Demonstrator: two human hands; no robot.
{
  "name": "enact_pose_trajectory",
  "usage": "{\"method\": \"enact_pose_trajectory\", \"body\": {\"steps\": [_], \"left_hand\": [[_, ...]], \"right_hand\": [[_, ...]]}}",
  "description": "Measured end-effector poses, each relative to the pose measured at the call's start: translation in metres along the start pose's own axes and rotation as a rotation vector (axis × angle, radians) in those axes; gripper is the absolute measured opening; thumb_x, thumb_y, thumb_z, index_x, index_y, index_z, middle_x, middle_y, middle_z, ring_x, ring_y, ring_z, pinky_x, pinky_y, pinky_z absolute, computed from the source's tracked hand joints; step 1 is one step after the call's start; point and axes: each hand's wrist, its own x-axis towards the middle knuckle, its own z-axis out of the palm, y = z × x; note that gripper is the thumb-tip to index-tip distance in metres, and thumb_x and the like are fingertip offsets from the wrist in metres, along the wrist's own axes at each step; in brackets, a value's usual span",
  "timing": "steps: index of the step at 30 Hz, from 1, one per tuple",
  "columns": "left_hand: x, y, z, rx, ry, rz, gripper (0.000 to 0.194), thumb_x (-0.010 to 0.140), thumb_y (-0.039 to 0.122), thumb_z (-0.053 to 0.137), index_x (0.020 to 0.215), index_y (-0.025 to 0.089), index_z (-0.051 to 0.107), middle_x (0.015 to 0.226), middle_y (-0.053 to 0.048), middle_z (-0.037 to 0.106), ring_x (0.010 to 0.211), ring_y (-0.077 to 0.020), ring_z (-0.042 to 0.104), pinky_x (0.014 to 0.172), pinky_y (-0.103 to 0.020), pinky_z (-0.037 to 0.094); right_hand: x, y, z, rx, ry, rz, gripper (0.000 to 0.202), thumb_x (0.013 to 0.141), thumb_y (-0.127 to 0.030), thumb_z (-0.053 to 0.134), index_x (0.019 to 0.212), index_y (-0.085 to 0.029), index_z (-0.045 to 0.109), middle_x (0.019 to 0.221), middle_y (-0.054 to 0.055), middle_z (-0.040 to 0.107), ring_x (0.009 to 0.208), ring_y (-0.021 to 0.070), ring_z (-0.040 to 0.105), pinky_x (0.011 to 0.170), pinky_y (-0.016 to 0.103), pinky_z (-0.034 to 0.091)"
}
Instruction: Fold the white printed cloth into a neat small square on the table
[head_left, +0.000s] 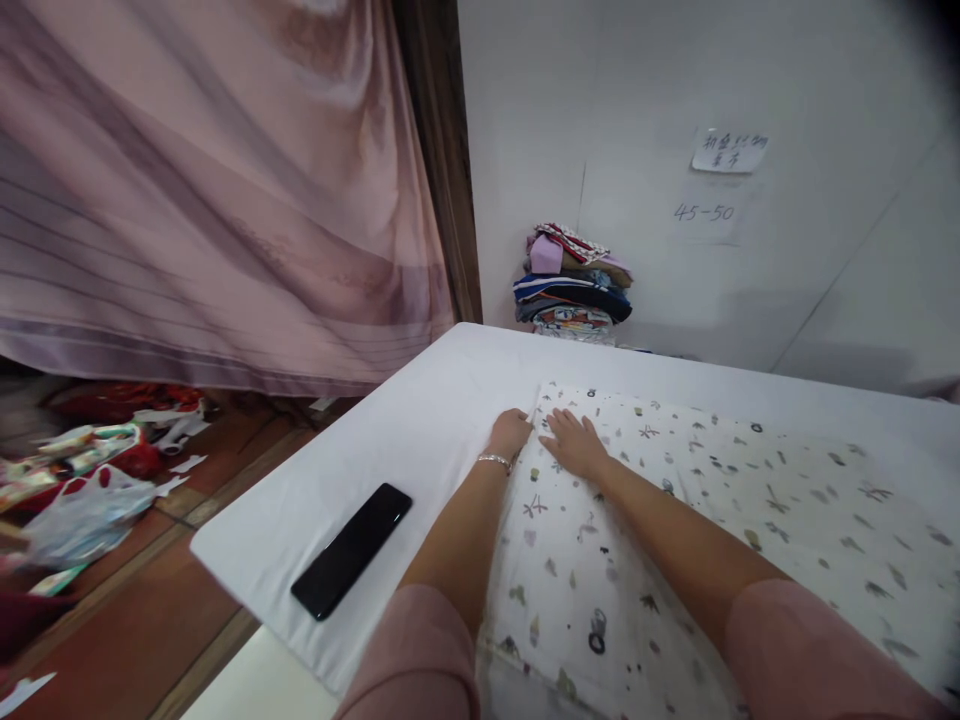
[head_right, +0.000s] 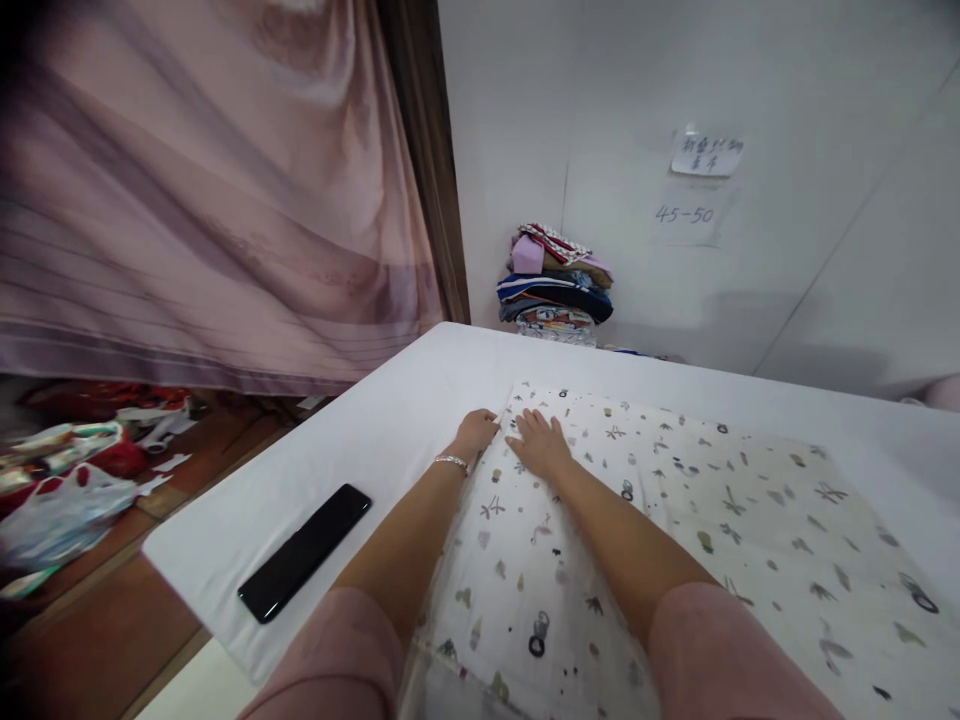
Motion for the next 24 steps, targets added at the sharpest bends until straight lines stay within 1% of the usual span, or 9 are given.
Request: {"method": "enact_pose_trajectory", "body": {"steps": [3,5,7,9,12,15,17,20,24], "left_hand": [[0.0,-0.001,-0.001,-0.014,0.002,-0.013,0.029,0.077,0.027,0.053,0.104,0.021,0.062,0.106,-0.005,0.067,0.091,-0.0149,0.062,0.071,-0.021,0.043],[-0.002,0.001,-0.001,-0.022,0.003,-0.015,0.027,0.082,0.036,0.048,0.099,0.02,0.063,0.103,-0.006,0.068,0.089,-0.0159,0.063,0.07,-0.022,0.043],[-0.005,0.003,-0.001,-0.025,0.011,0.004,0.037,0.086,0.047,0.042,0.095,0.019,0.063,0.1,-0.008,0.068,0.089,-0.0173,0.063,0.071,-0.024,0.043],[-0.01,0.006,0.0,0.004,0.03,0.036,0.041,0.084,0.054,0.044,0.094,0.019,0.062,0.099,-0.008,0.068,0.09,-0.0188,0.062,0.072,-0.025,0.043],[-0.014,0.008,0.004,0.067,0.068,0.057,0.033,0.082,0.048,0.052,0.097,0.02,0.06,0.102,-0.007,0.067,0.093,-0.0201,0.061,0.074,-0.026,0.042],[-0.016,0.008,0.008,0.089,0.088,0.055,0.029,0.085,0.04,0.049,0.103,0.02,0.058,0.106,-0.008,0.066,0.098,-0.0215,0.059,0.076,-0.028,0.042],[-0.016,0.007,0.011,0.113,0.102,0.072,0.028,0.087,0.038,0.046,0.106,0.02,0.057,0.108,-0.009,0.065,0.1,-0.0218,0.059,0.078,-0.029,0.042],[-0.018,0.007,0.016,0.177,0.145,0.11,0.027,0.09,0.036,0.042,0.107,0.019,0.056,0.11,-0.009,0.064,0.099,-0.0211,0.059,0.078,-0.029,0.042],[-0.022,0.006,0.02,0.245,0.191,0.139,0.027,0.092,0.035,0.038,0.107,0.019,0.055,0.108,-0.009,0.063,0.094,-0.0202,0.06,0.076,-0.029,0.042]], "right_hand": [[0.0,0.003,0.007,-0.014,0.006,0.021,0.063,0.093,-0.052,0.018,0.145,-0.018,0.024,0.154,0.006,0.014,0.141,0.0228,0.007,0.111,0.048,0.005],[0.0,0.003,0.009,-0.014,0.008,0.022,0.063,0.093,-0.052,0.018,0.145,-0.018,0.024,0.154,0.006,0.013,0.141,0.0227,0.006,0.111,0.049,0.005],[0.001,0.002,0.008,-0.009,0.001,0.024,0.063,0.093,-0.052,0.019,0.145,-0.018,0.023,0.154,0.007,0.013,0.141,0.0232,0.006,0.111,0.049,0.005],[0.004,0.002,0.004,0.012,-0.028,0.019,0.062,0.092,-0.052,0.02,0.145,-0.018,0.024,0.154,0.007,0.013,0.141,0.0241,0.007,0.11,0.05,0.006],[0.009,0.01,-0.005,0.04,-0.043,0.017,0.058,0.093,-0.048,0.021,0.143,-0.019,0.028,0.154,0.008,0.016,0.141,0.0245,0.009,0.11,0.049,0.011],[0.011,0.03,-0.011,-0.015,0.063,0.099,0.056,0.093,-0.044,0.022,0.142,-0.016,0.027,0.154,0.01,0.015,0.141,0.0246,0.006,0.109,0.049,0.011],[0.011,0.046,-0.011,-0.061,0.099,0.178,0.058,0.093,-0.045,0.022,0.142,-0.016,0.027,0.154,0.011,0.014,0.141,0.0258,0.006,0.109,0.051,0.01],[0.013,0.064,-0.008,-0.068,0.051,0.251,0.062,0.091,-0.052,0.02,0.142,-0.017,0.027,0.154,0.01,0.012,0.14,0.0276,0.007,0.108,0.054,0.011],[0.014,0.074,-0.007,-0.049,0.01,0.246,0.061,0.09,-0.055,0.019,0.139,-0.021,0.032,0.153,0.009,0.017,0.139,0.029,0.01,0.107,0.054,0.015]]}}
